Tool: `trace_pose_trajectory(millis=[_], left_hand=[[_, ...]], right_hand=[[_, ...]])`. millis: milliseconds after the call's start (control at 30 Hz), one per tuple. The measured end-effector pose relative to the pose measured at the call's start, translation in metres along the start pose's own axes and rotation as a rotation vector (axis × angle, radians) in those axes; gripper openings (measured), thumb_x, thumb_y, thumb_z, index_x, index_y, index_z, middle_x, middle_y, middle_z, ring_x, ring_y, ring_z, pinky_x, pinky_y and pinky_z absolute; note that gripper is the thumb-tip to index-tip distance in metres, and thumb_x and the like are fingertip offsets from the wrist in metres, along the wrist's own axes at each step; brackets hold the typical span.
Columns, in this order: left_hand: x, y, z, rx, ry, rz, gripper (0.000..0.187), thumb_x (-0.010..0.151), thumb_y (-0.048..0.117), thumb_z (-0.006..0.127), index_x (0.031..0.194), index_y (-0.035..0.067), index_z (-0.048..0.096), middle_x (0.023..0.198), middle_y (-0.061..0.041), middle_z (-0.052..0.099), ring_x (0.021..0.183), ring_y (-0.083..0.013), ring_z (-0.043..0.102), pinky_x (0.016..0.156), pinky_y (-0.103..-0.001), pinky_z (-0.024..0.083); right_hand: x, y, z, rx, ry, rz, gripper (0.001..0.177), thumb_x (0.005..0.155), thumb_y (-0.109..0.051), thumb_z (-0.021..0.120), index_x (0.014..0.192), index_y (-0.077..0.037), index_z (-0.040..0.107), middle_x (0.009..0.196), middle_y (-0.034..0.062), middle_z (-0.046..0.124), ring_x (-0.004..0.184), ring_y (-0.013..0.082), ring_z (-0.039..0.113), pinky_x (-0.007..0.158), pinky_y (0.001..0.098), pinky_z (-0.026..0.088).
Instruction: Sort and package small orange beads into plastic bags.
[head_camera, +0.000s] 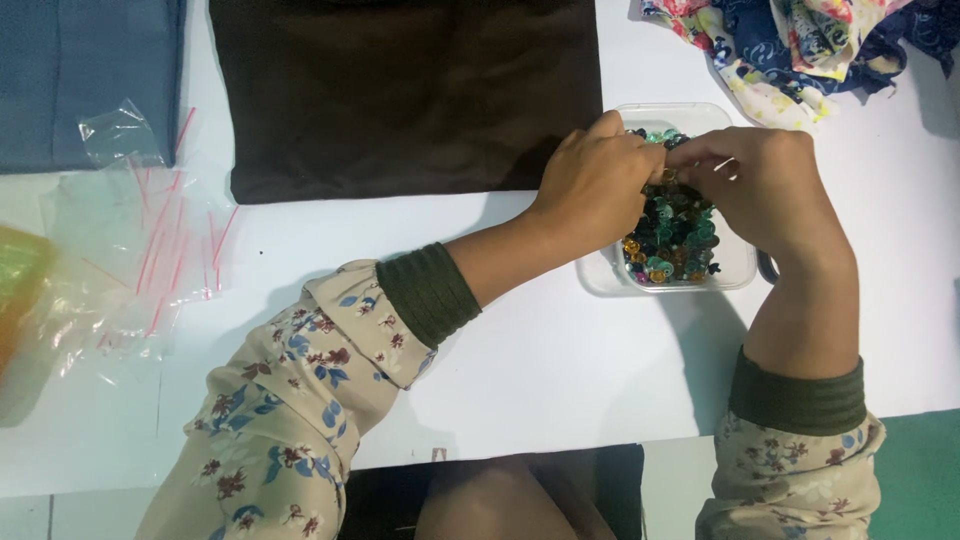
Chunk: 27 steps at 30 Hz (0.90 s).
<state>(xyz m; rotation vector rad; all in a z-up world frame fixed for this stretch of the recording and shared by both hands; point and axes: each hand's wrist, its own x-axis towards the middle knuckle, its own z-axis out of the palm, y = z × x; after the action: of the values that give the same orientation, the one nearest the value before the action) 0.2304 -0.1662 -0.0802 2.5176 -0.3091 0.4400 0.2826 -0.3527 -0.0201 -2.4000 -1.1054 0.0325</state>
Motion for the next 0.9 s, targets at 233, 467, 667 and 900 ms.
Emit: trace_pose_trajectory(millis=[233, 467, 667, 900], left_hand=[[-0.002, -0.003, 0.004, -0.021, 0.099, 0.048, 0.024, 0.068, 0.001, 0.068, 0.086, 0.016, 0.067, 0.08, 0.005, 0.069, 0.094, -0.0281, 0.056, 0.058, -0.05, 0.049], [-0.003, 0.006, -0.012, -0.076, -0.015, -0.058, 0.028, 0.075, 0.002, 0.07, 0.095, 0.019, 0.061, 0.084, 0.002, 0.065, 0.101, -0.0245, 0.056, 0.063, -0.046, 0.052], [-0.01, 0.003, -0.023, -0.121, 0.134, 0.05, 0.03, 0.073, 0.004, 0.073, 0.091, 0.021, 0.056, 0.085, 0.007, 0.068, 0.093, -0.024, 0.058, 0.066, -0.045, 0.05], [-0.05, -0.001, -0.089, -0.139, 0.263, 0.074, 0.033, 0.076, 0.009, 0.077, 0.093, 0.019, 0.051, 0.084, 0.007, 0.061, 0.088, -0.0225, 0.057, 0.063, -0.04, 0.046]], right_hand=[[0.002, -0.01, -0.003, 0.225, -0.021, 0.176, 0.028, 0.101, 0.01, 0.064, 0.119, -0.007, 0.076, 0.104, 0.005, 0.075, 0.095, 0.0105, 0.062, 0.084, 0.0281, 0.055], [0.002, -0.027, -0.013, 0.34, -0.043, 0.186, 0.035, 0.097, 0.017, 0.059, 0.123, -0.002, 0.073, 0.111, 0.0109, 0.074, 0.105, 0.0171, 0.067, 0.097, 0.0298, 0.056], [0.005, -0.044, -0.006, 0.438, 0.085, 0.091, 0.029, 0.102, 0.016, 0.062, 0.128, 0.006, 0.068, 0.116, 0.0168, 0.071, 0.106, 0.0209, 0.068, 0.097, 0.0302, 0.059], [0.011, -0.071, 0.033, 0.443, 0.407, -0.126, 0.031, 0.103, 0.022, 0.062, 0.132, 0.01, 0.063, 0.117, 0.0215, 0.063, 0.105, 0.0263, 0.065, 0.095, 0.0332, 0.06]])
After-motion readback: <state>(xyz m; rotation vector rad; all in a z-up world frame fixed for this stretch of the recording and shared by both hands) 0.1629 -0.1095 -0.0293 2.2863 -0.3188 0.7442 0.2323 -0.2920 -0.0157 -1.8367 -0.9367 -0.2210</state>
